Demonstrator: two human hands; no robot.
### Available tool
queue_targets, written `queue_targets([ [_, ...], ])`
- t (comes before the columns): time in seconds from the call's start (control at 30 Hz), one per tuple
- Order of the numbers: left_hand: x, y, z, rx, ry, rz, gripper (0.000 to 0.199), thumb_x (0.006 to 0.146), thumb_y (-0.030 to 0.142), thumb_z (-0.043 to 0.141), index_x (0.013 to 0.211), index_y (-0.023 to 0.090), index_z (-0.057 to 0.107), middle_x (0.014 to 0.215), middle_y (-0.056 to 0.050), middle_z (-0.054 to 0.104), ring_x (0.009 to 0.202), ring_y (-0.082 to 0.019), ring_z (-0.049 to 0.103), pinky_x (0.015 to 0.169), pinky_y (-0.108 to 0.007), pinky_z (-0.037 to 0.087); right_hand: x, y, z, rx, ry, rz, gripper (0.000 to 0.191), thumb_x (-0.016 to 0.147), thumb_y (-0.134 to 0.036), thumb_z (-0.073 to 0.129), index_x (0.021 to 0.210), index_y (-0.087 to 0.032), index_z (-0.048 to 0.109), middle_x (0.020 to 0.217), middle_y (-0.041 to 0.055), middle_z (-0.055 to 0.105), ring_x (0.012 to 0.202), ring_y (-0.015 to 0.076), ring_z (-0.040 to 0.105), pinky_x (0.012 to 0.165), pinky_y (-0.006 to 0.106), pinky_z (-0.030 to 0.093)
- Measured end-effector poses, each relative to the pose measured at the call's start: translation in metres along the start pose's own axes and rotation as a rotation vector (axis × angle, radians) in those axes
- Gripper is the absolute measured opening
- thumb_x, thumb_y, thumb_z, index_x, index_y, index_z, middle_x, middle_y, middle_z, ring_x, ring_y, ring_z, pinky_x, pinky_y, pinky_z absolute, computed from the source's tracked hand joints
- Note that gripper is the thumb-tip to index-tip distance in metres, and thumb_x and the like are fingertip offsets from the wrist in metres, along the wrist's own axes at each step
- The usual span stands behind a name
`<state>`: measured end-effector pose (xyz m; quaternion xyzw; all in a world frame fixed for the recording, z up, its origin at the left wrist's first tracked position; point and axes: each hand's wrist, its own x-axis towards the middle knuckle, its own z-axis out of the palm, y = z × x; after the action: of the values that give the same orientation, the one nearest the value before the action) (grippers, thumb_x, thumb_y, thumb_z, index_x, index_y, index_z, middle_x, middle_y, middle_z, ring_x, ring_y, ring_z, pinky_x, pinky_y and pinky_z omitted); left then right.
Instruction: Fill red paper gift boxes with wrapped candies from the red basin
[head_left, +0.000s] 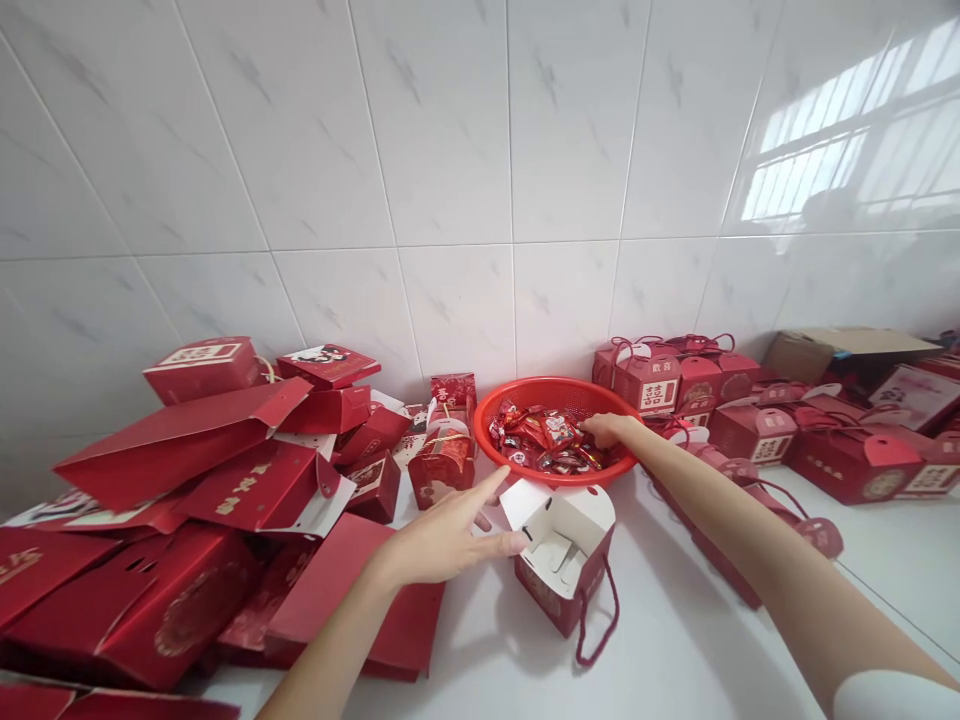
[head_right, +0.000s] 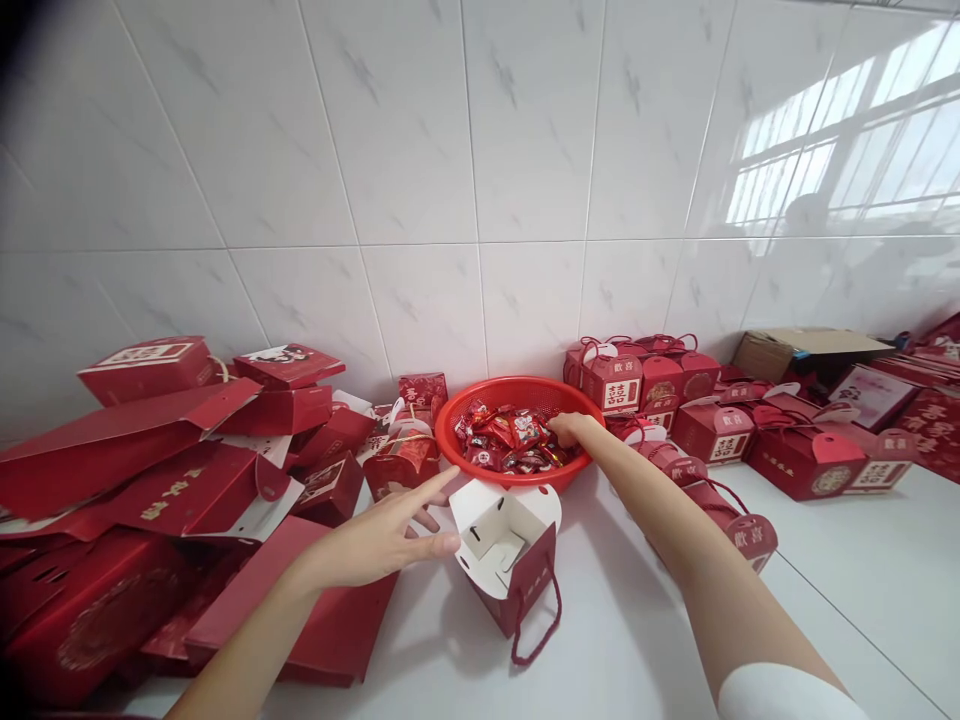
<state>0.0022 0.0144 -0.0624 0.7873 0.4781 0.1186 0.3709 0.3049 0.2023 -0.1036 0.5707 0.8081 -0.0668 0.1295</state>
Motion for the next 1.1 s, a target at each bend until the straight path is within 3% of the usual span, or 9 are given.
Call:
queue_targets([
  [0.1,-0.001,0.001,0.000,-0.012,-0.018,0.064,0.088,0.083,0.066,0.060,0.157,0.032,0.026,0.144,-0.010,0.056,0.116,-0.029,0.059,0.095,-0.037,0.046,-0.003,0.001,0.000,-0.003,-0.087,0.020,0.058,0.064,-0.010,0.079,0.120,-0.013,0.065,0.111,0.0156,0.068,0.097,0.0271,0.068,0.078,0.034,0.055],
  [0.2,-0.001,0.002,0.000,0.001,-0.038,0.085,0.084,0.085,0.064,0.060,0.156,0.031,0.030,0.140,-0.008,0.060,0.113,-0.028,0.060,0.092,-0.035,0.047,-0.006,0.000,0.000,0.018,-0.123,0.024,0.070,0.053,-0.010,0.079,0.122,-0.015,0.064,0.101,0.0107,0.071,0.087,0.0257,0.070,0.069,0.030,0.054],
  [0.33,-0.001,0.003,0.000,0.025,-0.046,0.073,0.081,0.085,0.063,0.059,0.154,0.030,0.035,0.134,-0.007,0.063,0.110,-0.027,0.060,0.091,-0.035,0.047,-0.005,-0.003,0.002,0.060,-0.124,0.029,0.062,0.049,-0.018,0.081,0.110,-0.018,0.068,0.090,0.0060,0.072,0.079,0.0241,0.070,0.065,0.029,0.054],
  [0.47,-0.001,0.004,0.001,0.029,-0.040,0.077,0.081,0.086,0.064,0.058,0.155,0.029,0.034,0.124,-0.008,0.067,0.104,-0.025,0.061,0.091,-0.035,0.048,-0.005,-0.005,0.006,0.124,-0.050,0.034,0.049,0.047,-0.006,0.075,0.094,-0.016,0.070,0.093,0.0109,0.072,0.089,0.0300,0.069,0.072,0.033,0.054],
  [0.57,-0.001,0.004,0.001,0.026,-0.023,0.075,0.079,0.086,0.063,0.058,0.154,0.029,0.036,0.128,-0.009,0.064,0.109,-0.025,0.059,0.092,-0.035,0.048,-0.009,-0.003,0.005,0.237,0.036,0.024,0.040,0.051,-0.004,0.070,0.089,-0.016,0.071,0.092,0.0103,0.072,0.092,0.0287,0.068,0.075,0.032,0.053],
  [0.7,0.000,0.002,0.002,0.010,0.024,0.061,0.076,0.087,0.061,0.059,0.153,0.030,0.038,0.144,-0.010,0.054,0.120,-0.027,0.054,0.095,-0.036,0.048,-0.016,0.001,0.001,0.465,0.131,-0.014,0.027,0.068,-0.010,0.061,0.093,-0.014,0.071,0.085,0.0069,0.071,0.080,0.0189,0.066,0.069,0.025,0.053],
  [0.93,0.003,0.002,0.002,-0.012,0.034,0.037,0.071,0.087,0.057,0.060,0.150,0.030,0.043,0.146,-0.010,0.051,0.122,-0.028,0.054,0.098,-0.038,0.048,-0.025,-0.007,0.000,0.779,0.244,-0.091,0.043,0.080,-0.018,0.053,0.121,-0.011,0.063,0.088,0.0055,0.070,0.067,0.0127,0.061,0.065,0.024,0.053],
  [1.03,0.003,0.002,0.003,-0.025,0.058,0.021,0.071,0.086,0.057,0.060,0.150,0.029,0.043,0.150,-0.009,0.047,0.124,-0.029,0.053,0.101,-0.038,0.047,-0.027,-0.008,-0.001,0.799,0.235,-0.082,0.048,0.083,-0.021,0.051,0.129,-0.012,0.058,0.091,0.0065,0.070,0.071,0.0143,0.063,0.067,0.025,0.053],
  [1.1,0.004,0.001,0.003,-0.025,0.074,0.019,0.072,0.086,0.057,0.060,0.150,0.028,0.043,0.152,-0.009,0.045,0.126,-0.029,0.052,0.103,-0.038,0.046,-0.028,-0.007,-0.001,0.770,0.167,-0.069,0.041,0.081,-0.025,0.056,0.119,-0.011,0.065,0.088,0.0076,0.071,0.073,0.0174,0.064,0.067,0.027,0.053],
])
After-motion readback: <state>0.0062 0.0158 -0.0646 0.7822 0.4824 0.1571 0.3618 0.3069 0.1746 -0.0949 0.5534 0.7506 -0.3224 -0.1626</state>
